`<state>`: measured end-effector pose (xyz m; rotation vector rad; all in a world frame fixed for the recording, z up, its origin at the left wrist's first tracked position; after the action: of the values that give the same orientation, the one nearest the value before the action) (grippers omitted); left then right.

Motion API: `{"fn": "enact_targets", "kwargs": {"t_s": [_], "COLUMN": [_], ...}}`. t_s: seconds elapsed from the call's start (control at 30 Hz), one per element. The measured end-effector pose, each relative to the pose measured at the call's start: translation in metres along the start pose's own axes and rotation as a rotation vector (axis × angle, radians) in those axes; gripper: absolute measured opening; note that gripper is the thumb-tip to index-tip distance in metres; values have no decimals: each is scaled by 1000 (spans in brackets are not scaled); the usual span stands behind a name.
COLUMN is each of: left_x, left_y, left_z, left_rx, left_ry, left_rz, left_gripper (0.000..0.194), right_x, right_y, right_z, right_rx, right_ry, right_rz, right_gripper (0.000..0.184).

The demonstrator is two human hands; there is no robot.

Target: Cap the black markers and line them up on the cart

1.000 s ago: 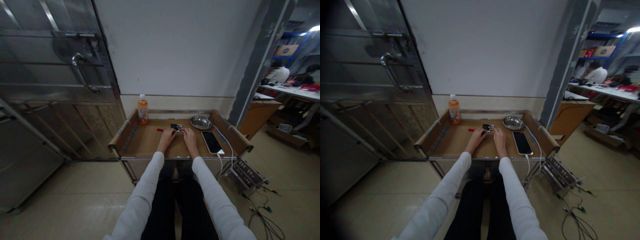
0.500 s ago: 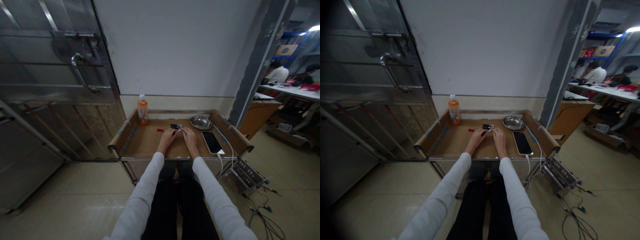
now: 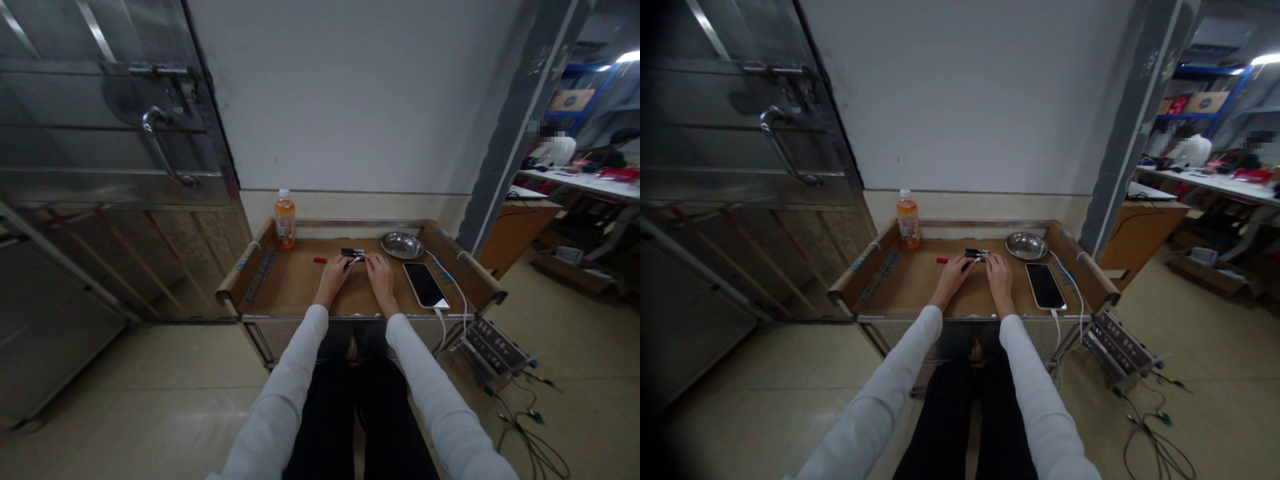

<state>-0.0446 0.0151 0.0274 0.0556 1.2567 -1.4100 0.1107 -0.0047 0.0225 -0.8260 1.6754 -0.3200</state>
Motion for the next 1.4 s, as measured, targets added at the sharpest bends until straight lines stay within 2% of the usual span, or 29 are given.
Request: {"fn": "enact_targets", "kwargs": {"t_s": [0.47,0.63,0.73,0.8,0.9,1.07,1.23,1.4], "left_x": [0,0,0,1,5,14,16,10], "left_y": [-1,-2,-4,-6,-11,-14,-6,-3], "left_z": [3,2,3,3,5,9,6,2], "left_rx": [68,118,95,30,-156,-401,-388,-352], "left_ry": [-17,-33,-100,-171,-280,-409,-444,-395], "left_rz": [-23,-18,54,124,191,118,78,63], "left_gripper": [17,17,21,23,24,27,32,31], "right_x": [-1,-2,-3,-3,-1,4,8,8], "right_y": [-5,-11,-12,-8,4,19,22,22], "right_z": [-8,-23,-26,-23,-14,-2,-1,-1], "right_rx": [-23,-146,-176,-170,-133,34,160,194], "right_ry": [-48,-226,-307,-277,-155,-28,-52,-31], "right_rz": [-75,-222,-239,-226,-201,-198,-235,-217], "right_gripper": [32,53,65,67,63,47,42,40]}}
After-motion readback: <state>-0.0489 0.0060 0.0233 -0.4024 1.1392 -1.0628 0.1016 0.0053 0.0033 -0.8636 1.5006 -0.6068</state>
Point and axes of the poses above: each hand's wrist, its own x-axis away from the middle knuckle, its own y-axis out of the palm, z = x × y, the point moved 2 cm from there along -x, towards the middle knuckle, and after that the axes turned 10 degrees about x, right-handed, at the moved point
